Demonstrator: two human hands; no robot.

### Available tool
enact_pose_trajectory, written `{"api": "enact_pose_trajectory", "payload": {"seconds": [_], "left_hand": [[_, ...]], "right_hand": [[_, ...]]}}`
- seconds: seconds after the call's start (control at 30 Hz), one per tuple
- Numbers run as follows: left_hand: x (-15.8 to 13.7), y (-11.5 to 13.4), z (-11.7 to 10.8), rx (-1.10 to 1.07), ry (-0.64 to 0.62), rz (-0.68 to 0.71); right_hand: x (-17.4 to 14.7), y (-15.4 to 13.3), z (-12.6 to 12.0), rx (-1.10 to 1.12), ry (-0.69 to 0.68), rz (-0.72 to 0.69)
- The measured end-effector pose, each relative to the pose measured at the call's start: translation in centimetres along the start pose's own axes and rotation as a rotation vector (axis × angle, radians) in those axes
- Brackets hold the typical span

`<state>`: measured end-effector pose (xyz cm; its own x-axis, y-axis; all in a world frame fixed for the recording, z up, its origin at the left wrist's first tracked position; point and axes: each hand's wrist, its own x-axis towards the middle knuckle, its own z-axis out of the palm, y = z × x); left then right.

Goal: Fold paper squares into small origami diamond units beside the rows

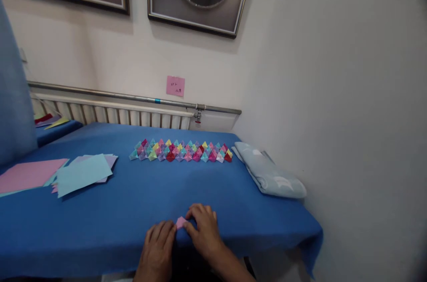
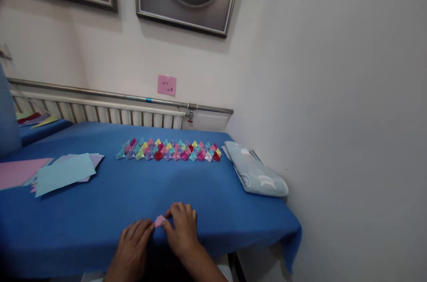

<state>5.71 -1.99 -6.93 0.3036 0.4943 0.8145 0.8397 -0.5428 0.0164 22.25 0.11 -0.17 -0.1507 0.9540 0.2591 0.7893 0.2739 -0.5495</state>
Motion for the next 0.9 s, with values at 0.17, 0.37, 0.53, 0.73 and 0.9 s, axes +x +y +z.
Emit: {"api": "enact_pose_trajectory", "payload": {"seconds": [0.17,0.37,0.53,0.73,0.9], "left_hand": [[1.0,-0.7,-1.5,-0.175,-0.159,-0.058],[4.9,-2.0,-2.4,-0.518,-0.446,-0.277],[8.6,-4.2,-1.6,-0.739,-0.703,-0.48],[14.1,-7.4,2.1,-1.06,-0.612,-0.942],[18.0,-9.5,6.1,-1.285,-0.574,-1.138]], "right_hand": [[0.0,-0.1,0.1,0.051,0.013,0.015],[0.4,-0.7,0.3,0.114,-0.004,0.074],[1.1,-0.7,0.4,0.23,-0.029,0.039],[6.3,1.2,0.1,0.652,0.073,0.163],[12.8,2.9,0.2,0.612,0.159,0.066]]}}
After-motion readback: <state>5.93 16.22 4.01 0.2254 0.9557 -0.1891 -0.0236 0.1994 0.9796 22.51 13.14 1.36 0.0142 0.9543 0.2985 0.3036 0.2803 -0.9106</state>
